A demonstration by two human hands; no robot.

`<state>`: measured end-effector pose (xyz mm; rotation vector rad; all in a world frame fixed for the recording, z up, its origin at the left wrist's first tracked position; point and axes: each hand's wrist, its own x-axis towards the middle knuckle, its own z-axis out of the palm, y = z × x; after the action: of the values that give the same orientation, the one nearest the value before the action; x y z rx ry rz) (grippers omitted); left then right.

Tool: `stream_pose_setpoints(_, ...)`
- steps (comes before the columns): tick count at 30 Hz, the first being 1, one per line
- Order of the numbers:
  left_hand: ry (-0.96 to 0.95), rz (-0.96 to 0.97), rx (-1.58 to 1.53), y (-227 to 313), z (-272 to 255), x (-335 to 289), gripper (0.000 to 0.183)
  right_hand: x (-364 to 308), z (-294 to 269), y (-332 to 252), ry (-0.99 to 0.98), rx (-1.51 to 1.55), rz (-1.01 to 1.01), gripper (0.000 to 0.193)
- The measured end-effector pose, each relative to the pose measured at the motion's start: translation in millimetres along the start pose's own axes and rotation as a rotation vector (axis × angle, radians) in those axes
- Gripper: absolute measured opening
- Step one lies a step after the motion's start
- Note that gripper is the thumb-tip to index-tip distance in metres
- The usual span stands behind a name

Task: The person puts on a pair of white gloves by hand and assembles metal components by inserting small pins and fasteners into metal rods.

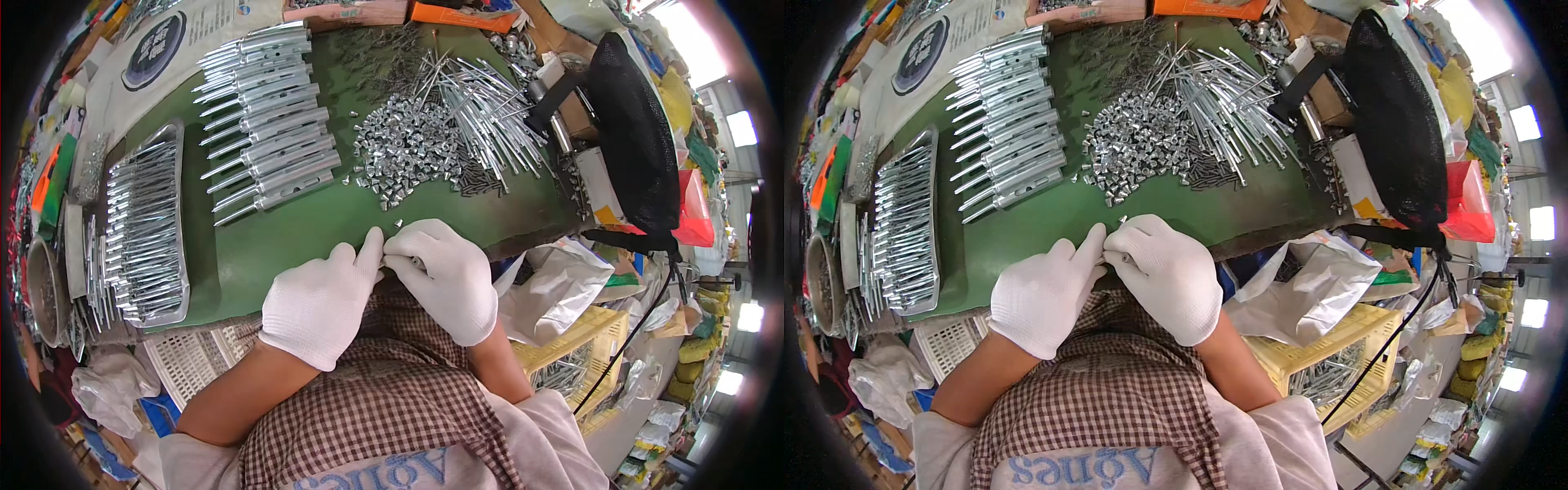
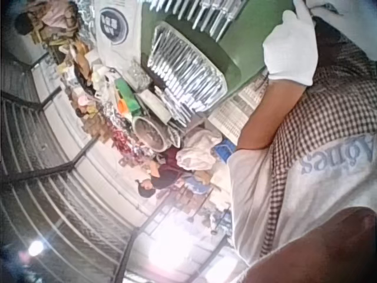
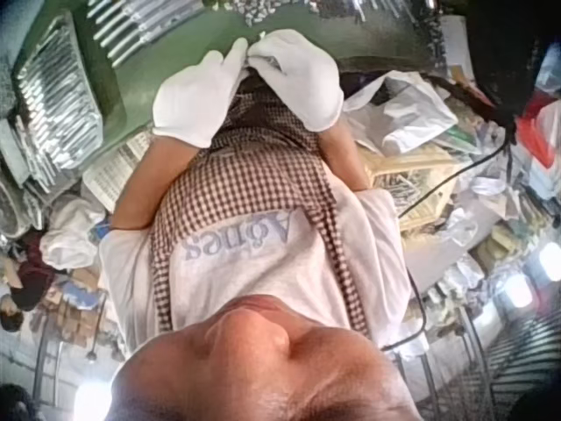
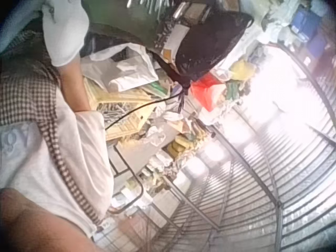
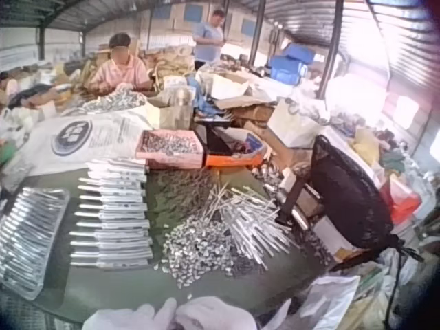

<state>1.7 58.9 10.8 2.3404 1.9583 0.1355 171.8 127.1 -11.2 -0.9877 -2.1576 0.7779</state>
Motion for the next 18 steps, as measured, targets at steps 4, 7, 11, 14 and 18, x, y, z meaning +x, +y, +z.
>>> stream_pose_setpoints(4, -0.014, -0.100, -0.101, -1, -4, -7, 0.041, 1, 3, 1, -0.011, -0.025, 0.019, 0.010)
stream_pose_setpoints(7, -0.024, -0.097, -0.097, 3, -7, -8, 0.031, 0, 3, -2, 0.002, -0.025, 0.021, 0.010)
stream_pose_setpoints(11, 0.000, -0.102, -0.125, 1, -7, -6, 0.024, 4, -4, -6, 0.035, 0.005, 0.035, 0.010)
stream_pose_setpoints(14, -0.012, -0.106, -0.137, 2, -8, -5, 0.020, 8, -13, 3, 0.112, -0.111, 0.123, 0.013)
stream_pose_setpoints(18, 0.040, -0.107, -0.166, -4, 0, -7, 0.017, 10, -13, -6, 0.064, -0.153, 0.116, 0.015)
